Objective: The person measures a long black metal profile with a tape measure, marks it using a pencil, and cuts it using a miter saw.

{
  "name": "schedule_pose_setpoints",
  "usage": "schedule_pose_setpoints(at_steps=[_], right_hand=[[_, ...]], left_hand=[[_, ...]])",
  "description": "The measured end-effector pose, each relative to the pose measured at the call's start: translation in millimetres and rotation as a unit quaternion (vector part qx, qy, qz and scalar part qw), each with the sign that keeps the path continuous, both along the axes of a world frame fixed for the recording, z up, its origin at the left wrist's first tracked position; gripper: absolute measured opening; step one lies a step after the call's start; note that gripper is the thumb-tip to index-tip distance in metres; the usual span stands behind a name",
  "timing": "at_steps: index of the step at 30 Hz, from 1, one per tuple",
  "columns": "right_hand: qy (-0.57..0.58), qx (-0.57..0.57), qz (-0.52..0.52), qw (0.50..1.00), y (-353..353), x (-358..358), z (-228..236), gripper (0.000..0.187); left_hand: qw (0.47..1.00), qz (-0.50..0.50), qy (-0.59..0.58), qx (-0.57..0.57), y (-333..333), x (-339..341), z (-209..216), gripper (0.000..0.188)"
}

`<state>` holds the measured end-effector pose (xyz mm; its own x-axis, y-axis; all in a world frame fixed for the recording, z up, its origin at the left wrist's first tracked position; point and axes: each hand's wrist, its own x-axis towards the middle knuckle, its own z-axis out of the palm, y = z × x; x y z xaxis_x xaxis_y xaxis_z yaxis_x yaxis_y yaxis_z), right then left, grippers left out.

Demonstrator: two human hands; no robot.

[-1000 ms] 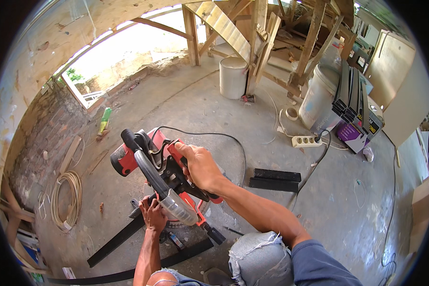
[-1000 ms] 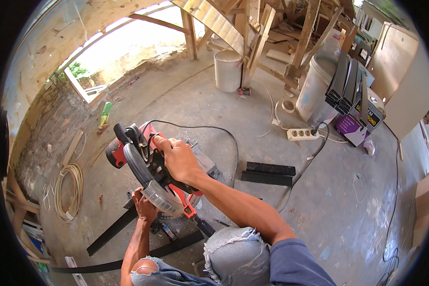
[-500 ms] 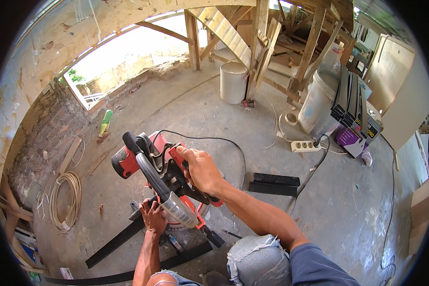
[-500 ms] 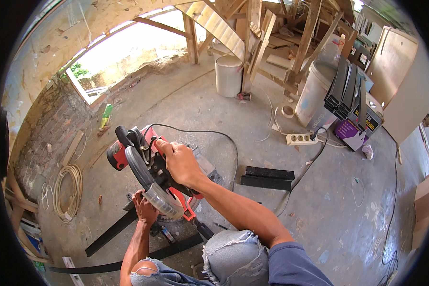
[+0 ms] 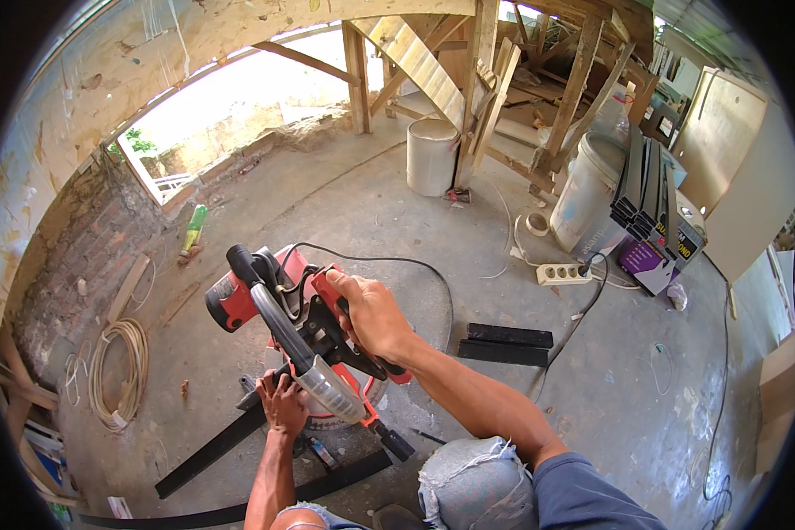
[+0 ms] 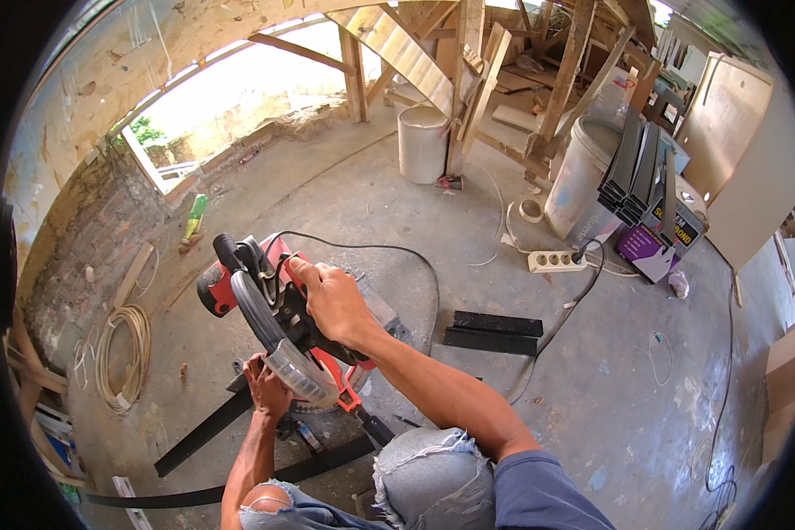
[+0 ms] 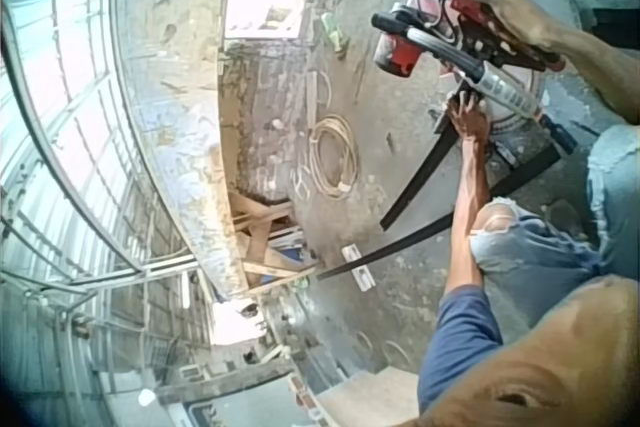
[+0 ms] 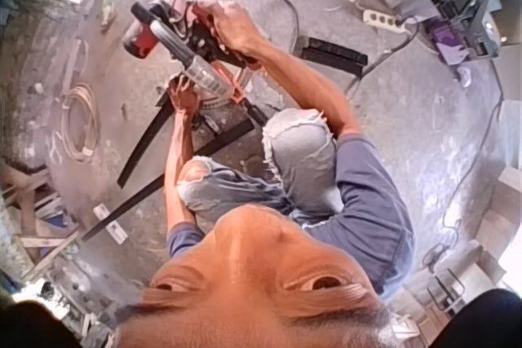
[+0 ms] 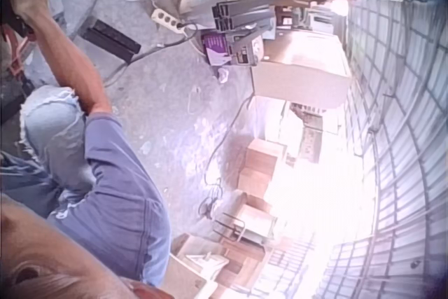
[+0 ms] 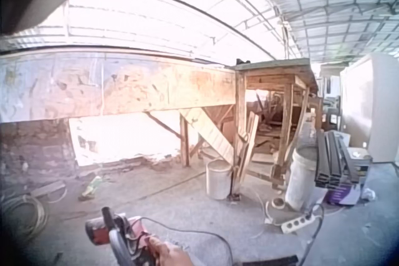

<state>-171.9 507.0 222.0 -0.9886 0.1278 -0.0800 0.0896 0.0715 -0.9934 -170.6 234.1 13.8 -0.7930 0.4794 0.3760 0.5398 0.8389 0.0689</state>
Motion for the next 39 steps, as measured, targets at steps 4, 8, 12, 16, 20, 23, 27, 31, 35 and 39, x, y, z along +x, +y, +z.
schedule_pose_setpoints(at_steps=[4,8,12,16,20,23,27,31,35,39], right_hand=[[0.003,-0.008,0.001,1.0,-1,-1,-1,0.053],[-0.007,-0.01,0.0,1.0,-1,-1,-4,0.055],[0.003,0.016,-0.009,1.0,-2,-1,-5,0.071],[0.004,0.015,-0.01,1.0,-2,-1,-6,0.07],[-0.002,0.011,-0.008,1.0,-1,0,-6,0.069],[-0.003,0.011,-0.01,1.0,-1,1,-5,0.068],[-0.001,0.015,-0.011,1.0,-2,1,-5,0.068],[-0.005,0.025,-0.014,1.0,-2,1,-4,0.069],[0.003,0.032,-0.014,0.999,-1,1,-7,0.071],[0.01,0.039,-0.014,0.999,-2,-1,-9,0.072]], left_hand=[[1.0,0.002,-0.007,0.0,0,0,1,0.038],[1.0,0.004,0.008,-0.002,-1,0,-3,0.038],[1.0,0.003,0.008,-0.002,-1,-1,-4,0.04],[1.0,0.001,0.006,-0.005,-3,-2,-7,0.042],[1.0,-0.001,0.001,0.001,-3,-2,-5,0.041],[1.0,-0.004,0.003,-0.001,-3,-1,-3,0.04],[1.0,-0.002,0.002,0.005,-2,-1,-3,0.038],[1.0,-0.001,-0.002,0.003,0,0,4,0.036],[1.0,-0.001,-0.016,0.002,2,1,6,0.034],[1.0,0.003,-0.01,-0.004,-1,0,3,0.034]])
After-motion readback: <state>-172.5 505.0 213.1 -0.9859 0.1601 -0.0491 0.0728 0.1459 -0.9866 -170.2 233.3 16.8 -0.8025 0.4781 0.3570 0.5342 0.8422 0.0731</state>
